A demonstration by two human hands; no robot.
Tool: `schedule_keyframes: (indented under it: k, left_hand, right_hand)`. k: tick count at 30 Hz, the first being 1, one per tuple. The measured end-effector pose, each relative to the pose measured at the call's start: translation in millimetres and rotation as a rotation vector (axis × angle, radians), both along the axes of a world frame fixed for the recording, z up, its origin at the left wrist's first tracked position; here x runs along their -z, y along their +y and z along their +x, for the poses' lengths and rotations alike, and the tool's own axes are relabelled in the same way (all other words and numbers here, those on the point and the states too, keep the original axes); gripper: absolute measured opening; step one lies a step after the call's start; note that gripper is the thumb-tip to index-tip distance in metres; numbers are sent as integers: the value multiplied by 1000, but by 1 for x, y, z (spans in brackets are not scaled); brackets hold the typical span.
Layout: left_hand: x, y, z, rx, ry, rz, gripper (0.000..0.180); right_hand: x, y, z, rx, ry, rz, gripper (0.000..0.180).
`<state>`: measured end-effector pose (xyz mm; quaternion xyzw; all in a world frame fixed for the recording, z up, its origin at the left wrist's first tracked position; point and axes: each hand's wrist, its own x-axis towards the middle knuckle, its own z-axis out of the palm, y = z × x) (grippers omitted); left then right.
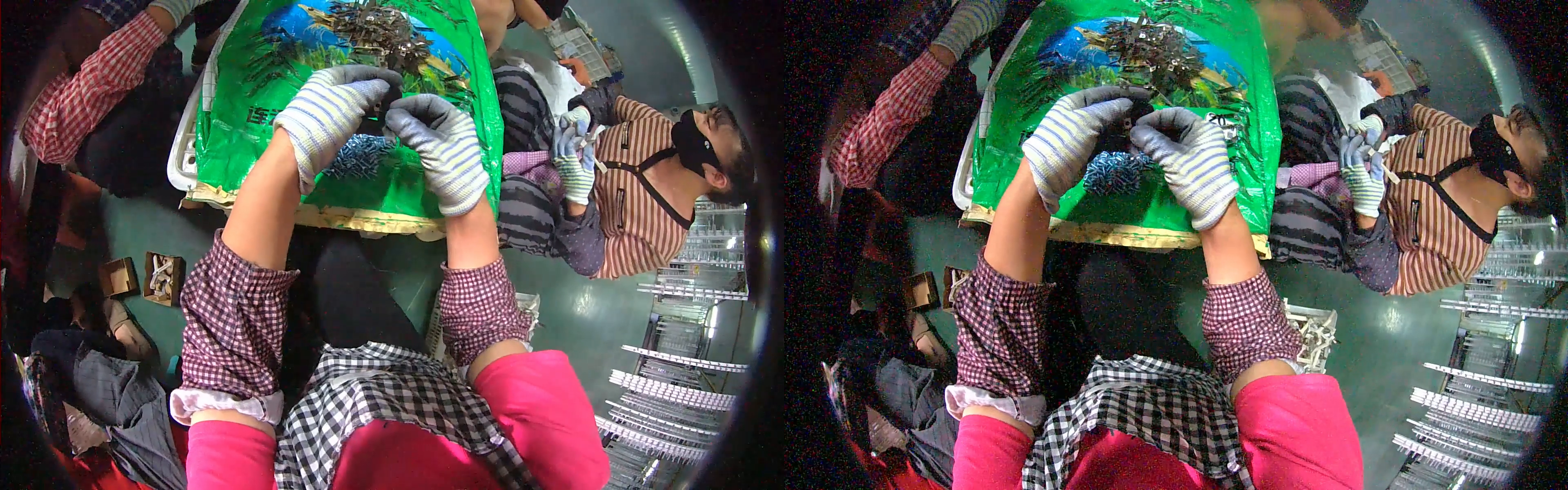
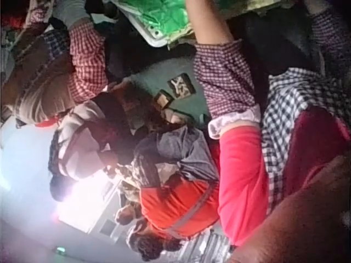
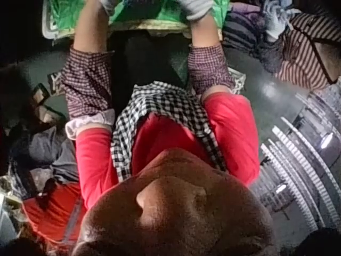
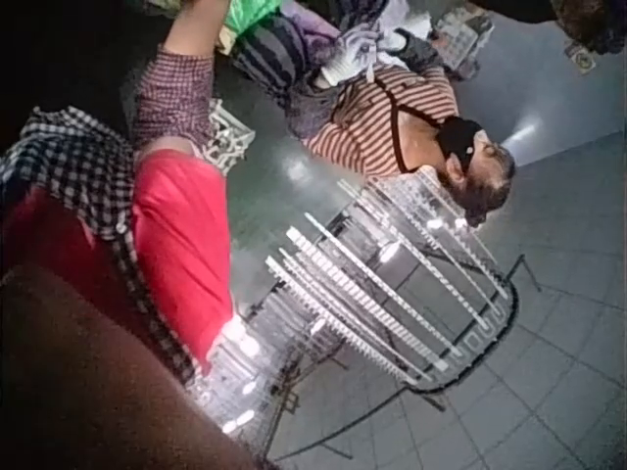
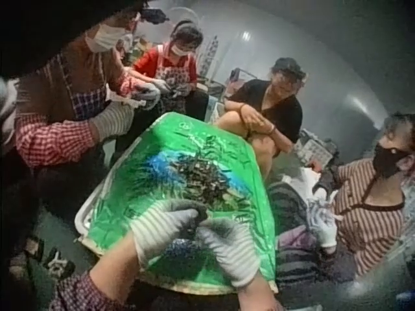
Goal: The person sorts small blue plastic components and metal pins by hand on top of a plastic crate.
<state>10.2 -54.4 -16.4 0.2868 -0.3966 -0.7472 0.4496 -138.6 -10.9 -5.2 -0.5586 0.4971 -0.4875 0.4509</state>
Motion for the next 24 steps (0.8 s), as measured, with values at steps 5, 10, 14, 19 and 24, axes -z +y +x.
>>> schedule_keyframes:
  k: [5,10,14,19,24]
  left_hand:
    - [-1,4,-1,51,-86,-58,28]
    - [6,4,0,52,-123,-103,28]
    - [9,10,2,22,-175,-173,27]
    - [13,21,-8,-14,-304,-208,27]
    - [16,28,-10,-44,-283,-226,26]
  right_hand:
    - [9,-2,-2,13,-49,10,11]
    - [17,-2,-3,-19,24,-8,16]
    - [19,4,4,42,71,-9,14]
    - [32,8,8,275,723,-496,18]
    - [38,10,2,243,727,-443,15]
